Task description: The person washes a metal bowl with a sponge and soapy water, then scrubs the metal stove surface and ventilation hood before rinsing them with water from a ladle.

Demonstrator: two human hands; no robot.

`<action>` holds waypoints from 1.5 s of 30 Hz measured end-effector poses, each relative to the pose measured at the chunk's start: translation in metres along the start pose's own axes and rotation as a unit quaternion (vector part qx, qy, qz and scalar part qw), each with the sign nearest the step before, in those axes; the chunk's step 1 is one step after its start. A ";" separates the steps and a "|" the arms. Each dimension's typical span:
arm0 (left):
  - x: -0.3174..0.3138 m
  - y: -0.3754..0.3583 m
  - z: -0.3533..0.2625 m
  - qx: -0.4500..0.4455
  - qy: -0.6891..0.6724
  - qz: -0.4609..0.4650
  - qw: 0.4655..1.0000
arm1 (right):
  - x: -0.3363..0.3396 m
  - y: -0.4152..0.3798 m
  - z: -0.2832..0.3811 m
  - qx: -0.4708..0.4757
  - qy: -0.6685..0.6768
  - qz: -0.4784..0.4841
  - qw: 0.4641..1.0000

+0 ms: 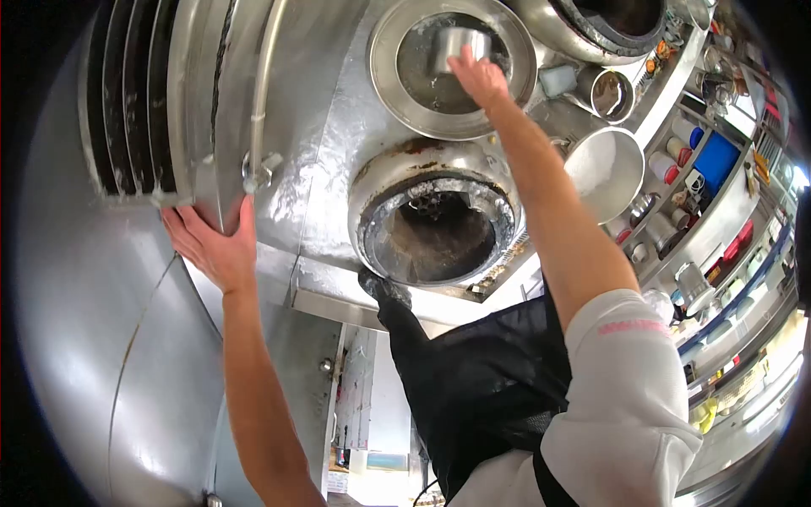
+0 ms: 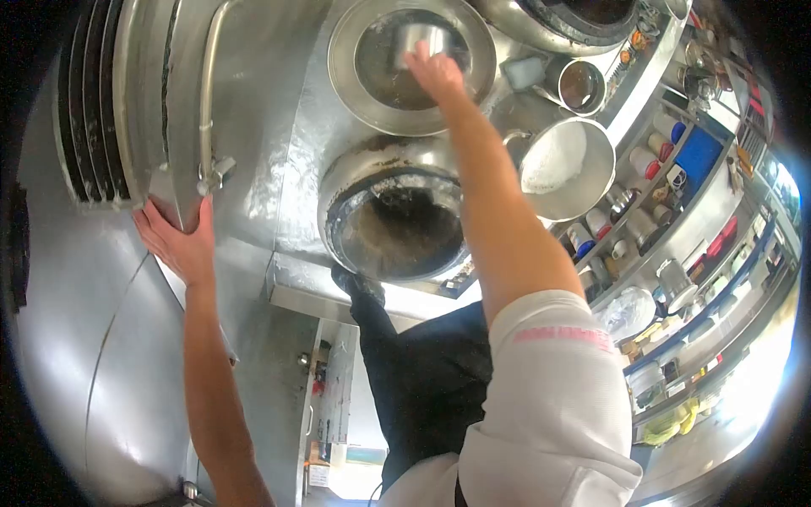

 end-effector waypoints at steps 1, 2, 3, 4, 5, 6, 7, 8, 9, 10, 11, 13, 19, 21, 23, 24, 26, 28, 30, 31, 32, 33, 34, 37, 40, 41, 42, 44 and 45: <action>-0.001 0.000 0.002 0.006 0.009 0.004 1.000 | -0.008 -0.004 0.012 -0.005 0.019 0.037 0.999; -0.002 0.000 0.005 0.018 0.014 0.023 0.999 | -0.011 -0.010 0.027 -0.020 0.059 0.037 0.997; 0.000 0.001 0.007 0.011 0.004 0.019 1.000 | -0.010 -0.017 0.042 -0.016 0.037 0.028 0.999; 0.001 0.000 0.007 0.042 -0.009 0.035 0.998 | -0.007 -0.013 0.046 0.002 0.146 0.090 0.985; 0.000 0.000 0.003 0.072 -0.026 0.052 0.996 | 0.008 -0.013 0.050 0.014 0.212 0.089 0.973; -0.002 0.000 0.000 0.066 -0.046 0.049 0.996 | 0.013 -0.010 0.054 -0.034 0.205 0.000 0.978; -0.003 0.002 0.002 0.045 -0.017 0.036 0.998 | 0.021 -0.003 0.045 -0.102 0.341 -0.038 0.934; -0.001 0.002 0.004 0.024 0.019 0.022 0.999 | 0.042 0.005 0.033 -0.186 0.437 -0.033 0.879; 0.001 0.001 0.006 0.016 0.015 0.016 1.000 | 0.050 0.008 0.030 -0.194 0.436 -0.042 0.878; 0.000 -0.001 0.007 0.017 0.019 0.017 1.000 | 0.057 0.011 0.024 -0.240 0.451 -0.056 0.858; -0.004 0.001 0.007 0.016 0.020 0.014 1.000 | 0.066 0.015 0.014 -0.287 0.464 -0.075 0.835; -0.005 0.005 0.001 0.006 0.006 0.004 1.000 | 0.092 0.024 -0.010 -0.338 0.453 -0.058 0.823; 0.003 0.003 0.000 -0.005 -0.016 0.013 1.000 | 0.119 0.087 -0.068 -0.058 0.403 0.184 0.895; 0.001 0.001 0.003 -0.022 -0.016 -0.007 1.000 | 0.079 0.130 -0.081 -0.189 0.718 0.061 0.666; 0.008 0.002 -0.004 -0.021 -0.011 -0.006 1.000 | 0.106 0.150 -0.110 -0.385 0.867 -0.014 0.315; 0.009 0.003 -0.009 -0.030 -0.019 -0.023 0.999 | 0.148 0.142 -0.127 -0.437 0.861 -0.057 0.253; 0.014 0.003 -0.008 -0.045 -0.013 -0.011 0.999 | 0.181 0.128 -0.126 -0.483 0.851 -0.101 0.179; 0.017 0.003 -0.010 -0.048 -0.011 -0.014 0.999 | 0.197 0.109 -0.124 -0.497 0.785 -0.216 0.301; 0.018 0.004 -0.012 -0.028 -0.006 -0.003 1.000 | 0.189 0.086 -0.111 -0.494 0.775 -0.245 0.307; 0.017 0.005 -0.012 -0.025 -0.007 -0.005 1.000 | 0.179 0.072 -0.100 -0.492 0.762 -0.257 0.334; 0.014 0.005 -0.009 -0.036 -0.007 -0.012 0.999 | 0.167 0.059 -0.085 -0.489 0.748 -0.266 0.360; 0.013 0.003 -0.005 -0.046 -0.006 -0.016 0.999 | 0.156 0.045 -0.071 -0.508 0.725 -0.262 0.384; 0.013 0.002 -0.002 -0.043 -0.003 -0.015 0.999 | 0.143 0.033 -0.055 -0.526 0.701 -0.257 0.406; 0.013 0.004 -0.004 -0.047 0.005 -0.022 0.999 | 0.116 -0.006 -0.019 -0.504 0.453 -0.263 0.687; 0.015 0.003 -0.007 -0.043 0.001 -0.015 0.999 | 0.130 -0.033 -0.025 -0.368 0.447 -0.179 0.795; 0.016 0.001 -0.006 -0.042 0.005 -0.007 0.999 | 0.118 -0.034 -0.024 -0.312 0.449 -0.122 0.829; 0.013 0.001 -0.006 -0.037 -0.001 -0.002 0.999 | 0.103 -0.028 -0.024 -0.245 0.404 -0.079 0.878; 0.011 0.002 -0.004 -0.024 -0.001 0.009 1.000 | 0.075 -0.015 -0.018 -0.106 0.260 -0.059 0.958; 0.007 0.003 -0.003 -0.025 0.011 0.014 1.000 | 0.054 -0.009 -0.011 -0.039 0.180 -0.082 0.980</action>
Point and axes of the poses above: each hand's wrist, its own y-axis towards the middle knuckle, its own x-axis out of the back of the hand, z = x × y, the point moved 2 cm from there along y, towards the middle knuckle, and after that the axes turned 13 degrees about x, right-handed, at the moved point
